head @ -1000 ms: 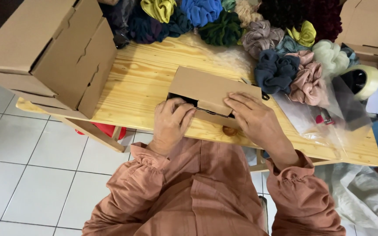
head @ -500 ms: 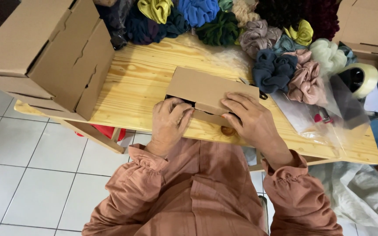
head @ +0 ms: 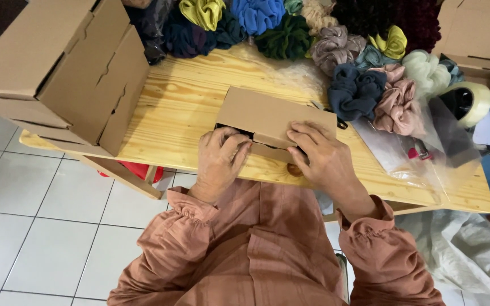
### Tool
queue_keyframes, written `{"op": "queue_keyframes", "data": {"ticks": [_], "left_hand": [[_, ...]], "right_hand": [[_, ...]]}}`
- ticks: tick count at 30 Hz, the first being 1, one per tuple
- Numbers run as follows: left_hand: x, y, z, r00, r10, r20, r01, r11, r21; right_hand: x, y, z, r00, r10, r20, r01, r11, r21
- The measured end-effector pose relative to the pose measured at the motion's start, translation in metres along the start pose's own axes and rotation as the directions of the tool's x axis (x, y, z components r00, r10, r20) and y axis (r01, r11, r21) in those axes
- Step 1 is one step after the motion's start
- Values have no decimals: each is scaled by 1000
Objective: The person places a black scrunchie into a cardboard box, closes the box, and stacks it with other boxes. Then the person picks up a dark maroon scrunchie and uses scissors to trim loose threads from it.
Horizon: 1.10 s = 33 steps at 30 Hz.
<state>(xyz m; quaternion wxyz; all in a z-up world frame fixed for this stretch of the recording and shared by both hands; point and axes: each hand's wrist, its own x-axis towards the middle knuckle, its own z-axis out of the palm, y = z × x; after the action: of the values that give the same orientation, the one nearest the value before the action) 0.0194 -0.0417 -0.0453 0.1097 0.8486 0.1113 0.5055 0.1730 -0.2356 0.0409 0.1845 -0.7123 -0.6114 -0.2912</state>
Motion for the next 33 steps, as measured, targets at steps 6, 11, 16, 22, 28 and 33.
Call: {"op": "queue_keyframes", "data": {"ticks": [6,11,16,22,28,33], "left_hand": [[2,-2,2,1000,3,-13,-3,1000,7],[0,-4,6,1000,-5,-18,5,1000,-3],[1,-7,8,1000,-28,-6,28,999,-25],[0,-9,9,999,-43,-11,42,995,-86],[3,-3,2,997,-53,-49,47,991,-123],[1,-2,-1,997,-50,-52,45,995,-92]], "right_hand": [[3,-6,0,999,-12,-47,9,997,-79],[-5,-3,8,997,-26,-73,20,996,-83],[-3,-8,7,994,-29,-108,20,996,-83],[-5,-13,8,991,-80,-107,66,989,-129],[-1,-11,8,995,-27,-91,18,994,-106],[-6,-12,22,994,4,-111,-21,987,-158]]}}
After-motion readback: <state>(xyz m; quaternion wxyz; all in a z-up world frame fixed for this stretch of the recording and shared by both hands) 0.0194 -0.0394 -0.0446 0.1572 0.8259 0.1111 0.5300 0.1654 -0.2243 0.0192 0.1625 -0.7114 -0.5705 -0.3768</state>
